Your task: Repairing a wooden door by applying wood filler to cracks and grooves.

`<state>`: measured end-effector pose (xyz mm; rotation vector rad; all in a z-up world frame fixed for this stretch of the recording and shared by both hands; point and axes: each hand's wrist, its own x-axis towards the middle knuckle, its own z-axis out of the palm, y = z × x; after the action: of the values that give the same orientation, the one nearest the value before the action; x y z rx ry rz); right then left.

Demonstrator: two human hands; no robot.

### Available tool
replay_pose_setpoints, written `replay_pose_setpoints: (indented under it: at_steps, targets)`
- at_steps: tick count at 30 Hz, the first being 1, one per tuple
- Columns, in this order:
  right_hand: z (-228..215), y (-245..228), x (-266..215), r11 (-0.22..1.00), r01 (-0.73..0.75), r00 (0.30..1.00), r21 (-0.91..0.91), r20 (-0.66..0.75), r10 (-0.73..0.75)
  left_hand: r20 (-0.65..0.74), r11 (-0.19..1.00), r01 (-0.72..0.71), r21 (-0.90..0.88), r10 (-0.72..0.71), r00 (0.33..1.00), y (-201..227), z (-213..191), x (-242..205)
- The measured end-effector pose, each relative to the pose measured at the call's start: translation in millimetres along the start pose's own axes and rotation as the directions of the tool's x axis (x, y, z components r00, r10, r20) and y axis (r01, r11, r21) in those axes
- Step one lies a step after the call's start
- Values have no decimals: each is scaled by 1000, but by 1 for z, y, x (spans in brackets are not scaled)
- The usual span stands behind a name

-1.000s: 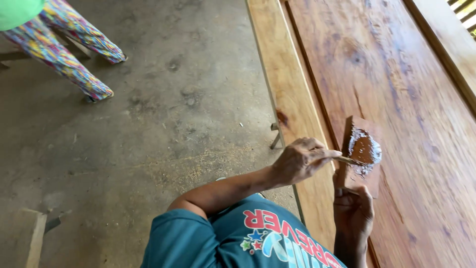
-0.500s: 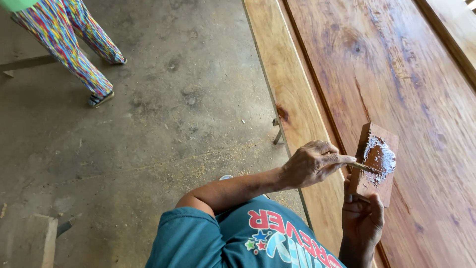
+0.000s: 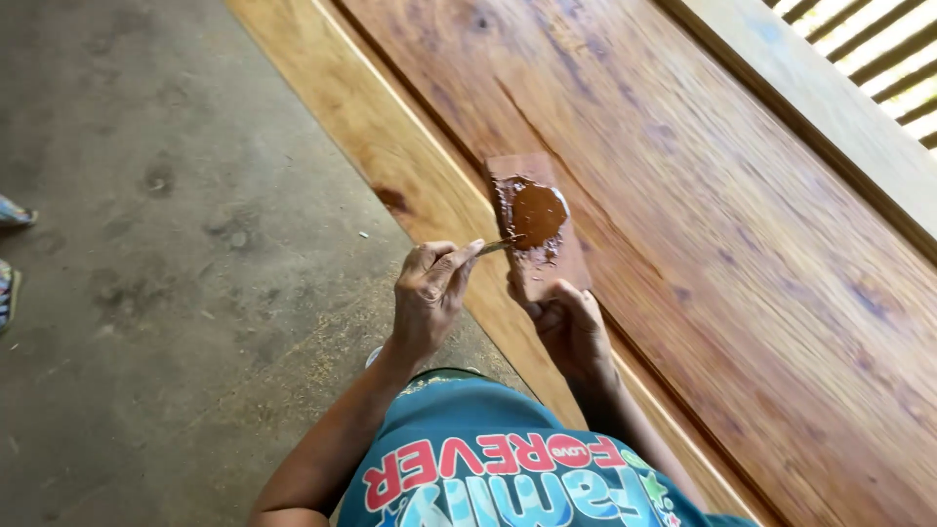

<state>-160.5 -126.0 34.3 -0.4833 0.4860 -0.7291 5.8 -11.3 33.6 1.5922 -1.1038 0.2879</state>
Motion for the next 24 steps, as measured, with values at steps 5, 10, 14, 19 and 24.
replay_pose_setpoints:
  at_steps: [5,10,14,19,24]
  targets:
    - [-32,9,1,1000,16,1000,10,-23,-16,9,1000,-25,13,25,1000,15,9,-2]
    - [-10,3,-10,999,34,998,42,-51,-32,18,997,-59,50,58,998,2,22,-20]
    - [-2,-3,-18,998,29,998,52,-53,-26,64,992,-92,82,86,994,-41,28,-56]
    - [-57,1,-12,997,53,996,58,-78,-48,143,963,-104,249,70,987,-59,-3,-63]
    - [-16,-16,-28,999,21,999,-44,29,-19,261,884,427,-190,-373,890,14,-26,2]
